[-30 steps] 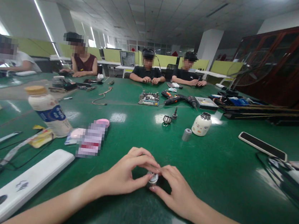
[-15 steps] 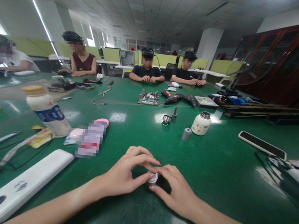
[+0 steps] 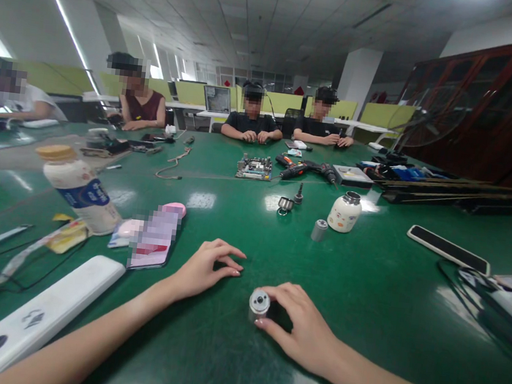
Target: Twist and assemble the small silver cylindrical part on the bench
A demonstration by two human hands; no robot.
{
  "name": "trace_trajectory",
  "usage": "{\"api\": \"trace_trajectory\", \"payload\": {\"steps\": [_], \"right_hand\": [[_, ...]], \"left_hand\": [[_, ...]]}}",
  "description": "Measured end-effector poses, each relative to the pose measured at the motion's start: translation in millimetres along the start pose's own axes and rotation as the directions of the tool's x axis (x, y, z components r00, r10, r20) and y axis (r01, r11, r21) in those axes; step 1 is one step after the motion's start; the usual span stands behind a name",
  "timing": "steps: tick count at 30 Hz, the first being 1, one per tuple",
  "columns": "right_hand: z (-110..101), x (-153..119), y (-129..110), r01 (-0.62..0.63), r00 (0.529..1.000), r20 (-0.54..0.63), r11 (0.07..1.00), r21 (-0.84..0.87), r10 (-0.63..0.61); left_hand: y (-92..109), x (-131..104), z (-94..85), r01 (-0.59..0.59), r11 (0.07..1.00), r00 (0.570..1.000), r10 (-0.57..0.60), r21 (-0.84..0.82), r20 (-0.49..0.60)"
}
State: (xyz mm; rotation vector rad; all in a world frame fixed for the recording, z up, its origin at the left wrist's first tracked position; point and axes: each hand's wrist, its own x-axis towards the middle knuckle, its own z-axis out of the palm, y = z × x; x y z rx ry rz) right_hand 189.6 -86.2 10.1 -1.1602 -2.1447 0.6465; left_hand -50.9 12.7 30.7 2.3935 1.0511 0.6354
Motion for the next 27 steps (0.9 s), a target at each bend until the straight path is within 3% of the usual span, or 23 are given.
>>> {"api": "trace_trajectory", "payload": {"steps": [8,14,18,27], "right_hand": [[0,0,0,-0.007,1.0,0.005,1.0,-0.004,0.007],[1,0,1,0.018,1.0,-0.008,1.0,-0.011,-0.018],[2,0,2,0.037,0.999,-0.021,0.999,-0.018,-0.037],[2,0,2,0.029,0.999,-0.018,0.999,-0.017,-0.029]], "left_hand": [[-2,1,0.2,0.009,1.0,1.0,-0.009,0.0,0.012],[39,-4,-2.8,-0.104,0.986,0.982,0.081,-0.131,-0.169],[63,-11,0.5,-0.158,0.979,0.986,0.148,-0.131,-0.081],[70,-16,-0.2,-0.171,0.969,0.983,0.181,-0.179,0.04]]}}
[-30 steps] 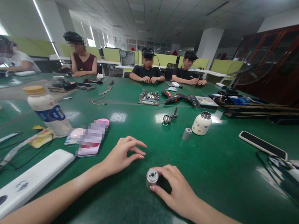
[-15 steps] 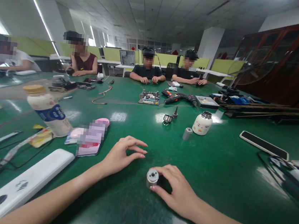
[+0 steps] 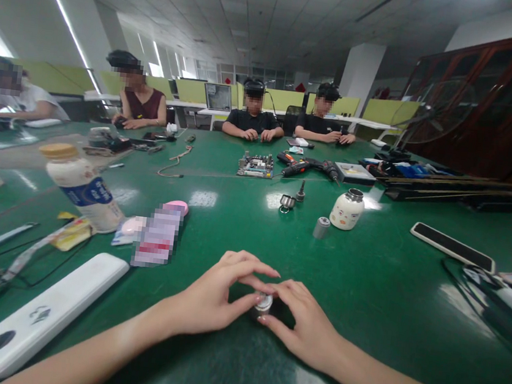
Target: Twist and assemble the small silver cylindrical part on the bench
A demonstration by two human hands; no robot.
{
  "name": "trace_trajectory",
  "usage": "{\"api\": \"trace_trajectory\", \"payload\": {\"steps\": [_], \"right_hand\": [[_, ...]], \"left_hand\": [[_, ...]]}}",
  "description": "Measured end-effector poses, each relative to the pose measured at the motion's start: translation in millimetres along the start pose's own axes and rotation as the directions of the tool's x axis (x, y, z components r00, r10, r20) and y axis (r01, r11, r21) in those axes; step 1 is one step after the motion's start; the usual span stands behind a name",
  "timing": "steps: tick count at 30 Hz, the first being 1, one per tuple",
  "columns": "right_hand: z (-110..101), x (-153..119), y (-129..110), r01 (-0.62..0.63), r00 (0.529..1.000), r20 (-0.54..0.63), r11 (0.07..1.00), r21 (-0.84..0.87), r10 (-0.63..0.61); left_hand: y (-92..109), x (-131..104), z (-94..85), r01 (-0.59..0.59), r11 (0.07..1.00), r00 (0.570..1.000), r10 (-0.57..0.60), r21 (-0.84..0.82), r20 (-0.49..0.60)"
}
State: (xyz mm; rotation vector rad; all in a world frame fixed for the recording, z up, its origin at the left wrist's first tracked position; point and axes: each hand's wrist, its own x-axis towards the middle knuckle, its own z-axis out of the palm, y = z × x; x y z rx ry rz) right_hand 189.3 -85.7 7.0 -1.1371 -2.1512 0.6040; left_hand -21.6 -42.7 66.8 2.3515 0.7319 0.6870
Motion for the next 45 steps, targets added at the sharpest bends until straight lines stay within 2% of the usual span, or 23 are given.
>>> {"api": "trace_trajectory", "payload": {"steps": [3,7,12,15,18,19,24,26,29,33,38,42,45], "right_hand": [[0,0,0,0.003,1.0,-0.004,1.0,0.004,-0.003],[0,1,0,0.018,1.0,-0.007,1.0,0.007,-0.018],[0,1,0,0.016,1.0,-0.003,1.0,0.004,-0.016],[0,1,-1,0.003,1.0,-0.001,1.0,0.0,-0.003],[0,1,-1,-0.002,1.0,0.002,1.0,0.007,0.002],[0,1,-1,-0.004,1.0,0.006,1.0,0.011,0.004],[-1,0,-2,-0.031,0.999,0.02,0.999,0.018,0.03],[-2,0,-2,-0.038,0.999,0.025,0.999,0.017,0.038],[-2,1,-1,-0.037,0.999,0.03,0.999,0.015,0.036],[-2,1,-2,-0.036,0.999,0.029,0.999,0.009,0.035],[-2,1,-2,-0.019,1.0,0.017,1.0,0.007,0.019],[-1,0,-1,-0.001,1.0,0.004,1.0,-0.004,0.001],[-1,1,-1,0.001,1.0,0.0,1.0,-0.003,-0.001]], "left_hand": [[5,-1,-0.7,-0.009,1.0,1.0,0.009,-0.015,-0.004],[1,-1,3.4,0.032,0.997,0.996,-0.027,0.07,-0.081],[-2,0,6.8,0.001,0.996,0.993,0.011,0.092,-0.121],[-2,2,1.1,0.004,0.996,0.981,0.013,0.088,-0.196],[-14,5,-9.0,0.069,0.991,0.968,-0.038,0.117,-0.247],[-22,6,-12.1,0.098,0.986,0.97,-0.065,0.132,-0.233],[-67,5,-18.7,0.223,0.967,0.975,-0.221,0.126,-0.033],[-76,3,-18.6,0.231,0.968,0.973,-0.231,0.097,-0.008],[-80,2,-18.3,0.232,0.964,0.973,-0.232,0.132,-0.012],[-72,4,-17.0,0.243,0.955,0.97,-0.238,0.171,-0.052],[-35,7,-11.0,0.132,0.991,0.966,-0.128,0.002,-0.227],[-8,6,-1.4,0.064,0.998,0.983,-0.065,-0.012,-0.172],[-4,5,4.5,0.082,0.996,0.988,-0.084,-0.016,-0.128]]}}
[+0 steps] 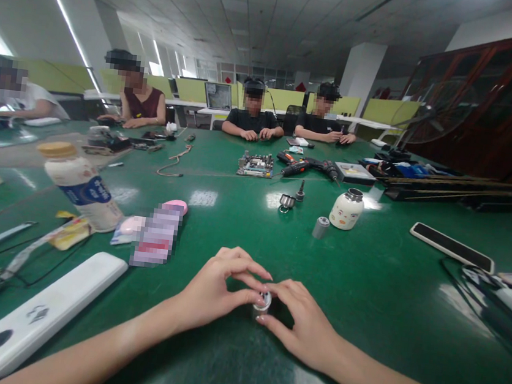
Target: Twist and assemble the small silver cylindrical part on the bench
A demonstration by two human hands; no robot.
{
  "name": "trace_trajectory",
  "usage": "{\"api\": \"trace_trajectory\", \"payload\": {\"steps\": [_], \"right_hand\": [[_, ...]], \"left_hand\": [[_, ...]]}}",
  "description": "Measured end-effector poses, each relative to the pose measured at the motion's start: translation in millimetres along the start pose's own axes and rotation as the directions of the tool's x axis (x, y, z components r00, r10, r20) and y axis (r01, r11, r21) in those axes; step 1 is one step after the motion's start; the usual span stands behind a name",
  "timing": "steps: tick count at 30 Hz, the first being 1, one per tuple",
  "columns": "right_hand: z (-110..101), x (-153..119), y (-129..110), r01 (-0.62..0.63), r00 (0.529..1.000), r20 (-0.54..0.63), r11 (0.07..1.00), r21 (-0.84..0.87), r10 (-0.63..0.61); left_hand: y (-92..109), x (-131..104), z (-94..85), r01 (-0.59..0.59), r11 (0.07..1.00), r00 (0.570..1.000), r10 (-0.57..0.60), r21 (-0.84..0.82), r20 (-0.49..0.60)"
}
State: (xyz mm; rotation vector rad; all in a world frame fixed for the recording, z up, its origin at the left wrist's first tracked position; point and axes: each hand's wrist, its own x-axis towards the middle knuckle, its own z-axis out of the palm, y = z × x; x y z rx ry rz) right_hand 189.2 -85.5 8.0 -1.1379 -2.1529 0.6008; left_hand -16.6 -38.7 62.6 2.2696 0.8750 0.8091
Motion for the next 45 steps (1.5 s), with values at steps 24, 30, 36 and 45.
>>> {"api": "trace_trajectory", "payload": {"steps": [24,30,36,45], "right_hand": [[-2,1,-2,-0.007,1.0,0.004,1.0,-0.004,0.007],[-1,0,-1,-0.012,1.0,0.011,1.0,0.0,0.012],[-2,0,-1,-0.028,0.999,0.019,1.0,-0.013,0.029],[-2,0,-2,-0.011,1.0,0.015,1.0,0.008,0.011]], "left_hand": [[0,-4,-0.3,-0.044,0.997,0.998,0.046,0.062,-0.032],[-27,4,-11.0,0.048,0.982,0.998,-0.039,0.18,-0.055],[-61,6,-7.9,0.097,0.983,0.99,-0.111,0.157,0.083],[-20,4,-7.5,0.053,0.993,0.997,-0.058,-0.103,-0.05]]}}
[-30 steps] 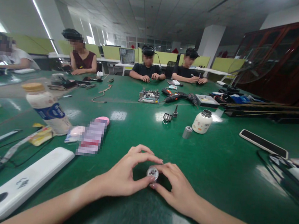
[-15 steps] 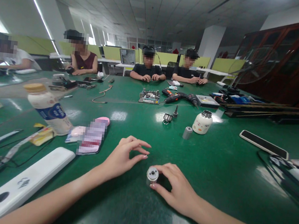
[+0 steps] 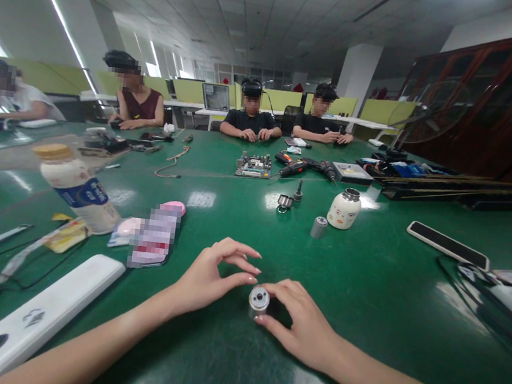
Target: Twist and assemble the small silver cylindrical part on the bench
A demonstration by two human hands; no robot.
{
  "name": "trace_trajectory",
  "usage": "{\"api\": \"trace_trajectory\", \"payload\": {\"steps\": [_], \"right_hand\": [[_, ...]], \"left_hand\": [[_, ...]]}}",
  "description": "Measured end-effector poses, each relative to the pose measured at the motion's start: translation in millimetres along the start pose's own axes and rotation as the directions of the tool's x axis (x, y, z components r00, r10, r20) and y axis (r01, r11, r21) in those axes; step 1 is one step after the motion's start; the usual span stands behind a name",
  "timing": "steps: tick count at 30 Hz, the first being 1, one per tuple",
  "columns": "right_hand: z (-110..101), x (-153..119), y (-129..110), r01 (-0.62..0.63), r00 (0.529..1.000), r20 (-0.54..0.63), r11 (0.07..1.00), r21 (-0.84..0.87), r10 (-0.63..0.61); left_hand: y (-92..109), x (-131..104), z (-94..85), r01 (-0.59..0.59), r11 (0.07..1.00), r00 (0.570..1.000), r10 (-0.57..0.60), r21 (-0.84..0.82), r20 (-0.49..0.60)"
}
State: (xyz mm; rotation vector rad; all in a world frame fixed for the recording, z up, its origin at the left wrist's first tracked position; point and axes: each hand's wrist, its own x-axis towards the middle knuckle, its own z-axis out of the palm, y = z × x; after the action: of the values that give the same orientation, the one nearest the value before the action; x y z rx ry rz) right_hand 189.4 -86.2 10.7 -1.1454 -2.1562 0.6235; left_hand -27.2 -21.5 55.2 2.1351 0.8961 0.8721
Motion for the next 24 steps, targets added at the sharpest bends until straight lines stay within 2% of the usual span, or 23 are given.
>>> {"api": "trace_trajectory", "payload": {"steps": [3,7,13,15,21,24], "right_hand": [[1,0,0,0.003,1.0,-0.007,1.0,-0.002,-0.003],[1,0,0,0.01,1.0,-0.012,1.0,-0.007,-0.01],[0,0,0,0.021,1.0,-0.009,1.0,-0.005,-0.021],[1,0,0,0.022,1.0,-0.009,1.0,-0.003,-0.022],[2,0,1,0.018,1.0,-0.014,1.0,0.002,-0.018],[2,0,2,0.019,1.0,-0.015,1.0,0.007,-0.019]], "left_hand": [[12,-5,6.4,-0.072,0.997,0.996,0.071,0.035,0.051],[12,-9,11.4,-0.091,0.992,0.992,0.083,0.091,0.091],[12,-8,10.1,-0.066,0.984,0.997,0.071,0.166,-0.022],[13,-7,9.2,-0.063,0.984,0.997,0.068,0.166,-0.024],[11,-9,10.5,-0.12,0.987,0.988,0.109,0.107,0.107],[13,-10,14.3,-0.118,0.988,0.991,0.111,0.095,0.072]]}}
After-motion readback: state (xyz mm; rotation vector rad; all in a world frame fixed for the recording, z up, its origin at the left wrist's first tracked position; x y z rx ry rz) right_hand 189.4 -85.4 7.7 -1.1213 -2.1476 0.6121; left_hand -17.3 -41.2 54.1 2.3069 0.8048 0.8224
